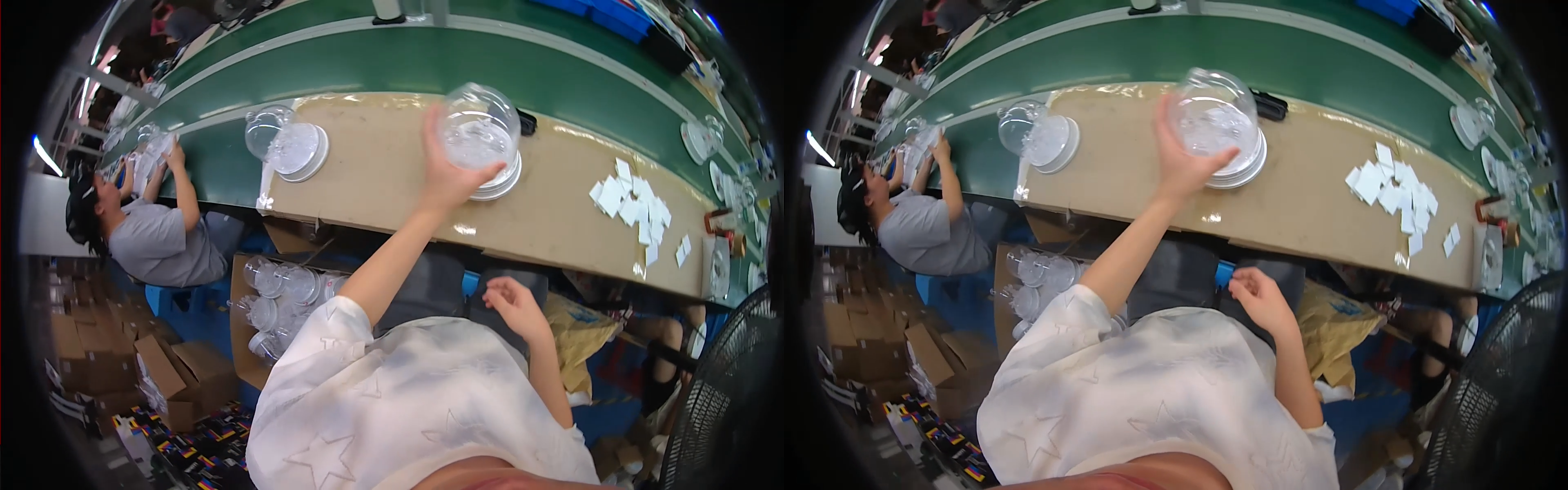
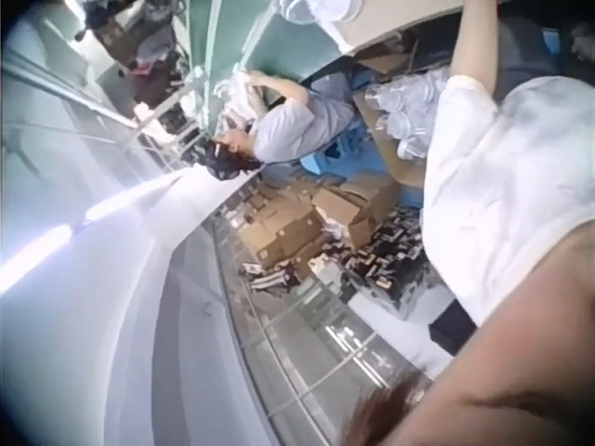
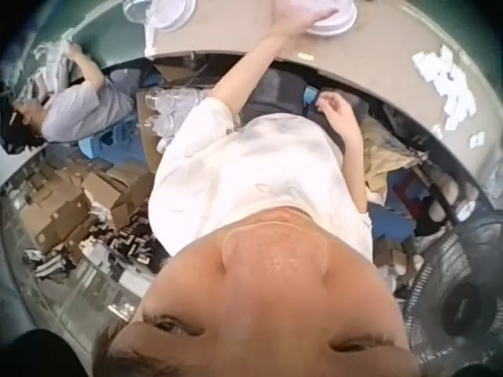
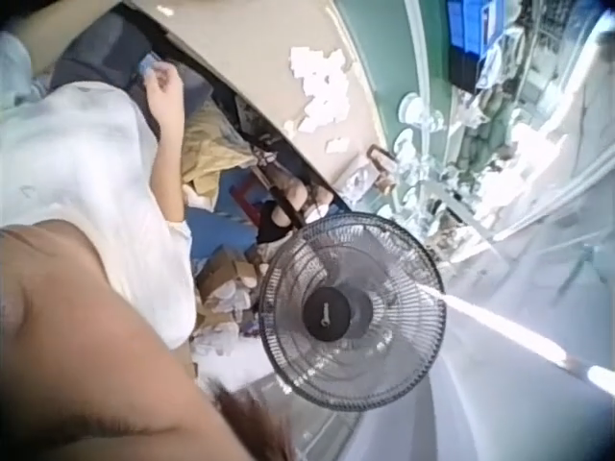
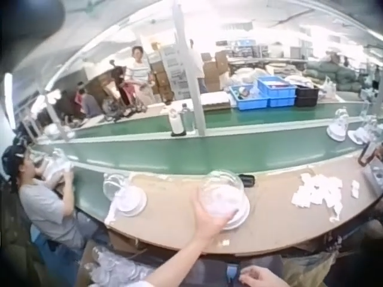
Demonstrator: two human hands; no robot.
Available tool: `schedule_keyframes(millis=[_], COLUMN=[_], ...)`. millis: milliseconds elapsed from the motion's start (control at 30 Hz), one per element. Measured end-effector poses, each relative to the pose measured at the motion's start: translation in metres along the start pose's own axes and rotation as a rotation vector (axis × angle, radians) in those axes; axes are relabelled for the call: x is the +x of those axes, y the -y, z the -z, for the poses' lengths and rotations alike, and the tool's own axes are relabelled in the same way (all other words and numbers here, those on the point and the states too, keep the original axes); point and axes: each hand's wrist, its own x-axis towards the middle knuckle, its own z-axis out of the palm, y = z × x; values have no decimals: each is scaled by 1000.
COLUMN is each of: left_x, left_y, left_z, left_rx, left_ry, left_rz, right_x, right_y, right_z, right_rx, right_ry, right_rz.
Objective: Assembling battery-powered decorative lights and checking the battery compartments on an assembly line.
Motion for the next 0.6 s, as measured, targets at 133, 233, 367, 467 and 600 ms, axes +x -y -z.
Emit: schedule_keyframes(millis=[133, 233, 367, 467, 600], left_x=[15, 20, 21, 21, 21], left_y=[23, 35, 27, 20, 4], left_z=[-11, -3, -5, 2, 19], left_rx=[168, 205, 109, 66, 90], left_ry=[95, 60, 55, 104, 104], left_rz=[-49, -73, -109, -142, -279], right_x=[-18, -18, -9, 5, 26], right_y=[-9, 2, 12, 39, 122], right_z=[6, -1, 7, 10, 1], right_rx=[-228, -235, -212, -56, -106], right_ry=[36, 35, -6, -40, -225], right_rz=[-106, -147, -116, 82, 383])
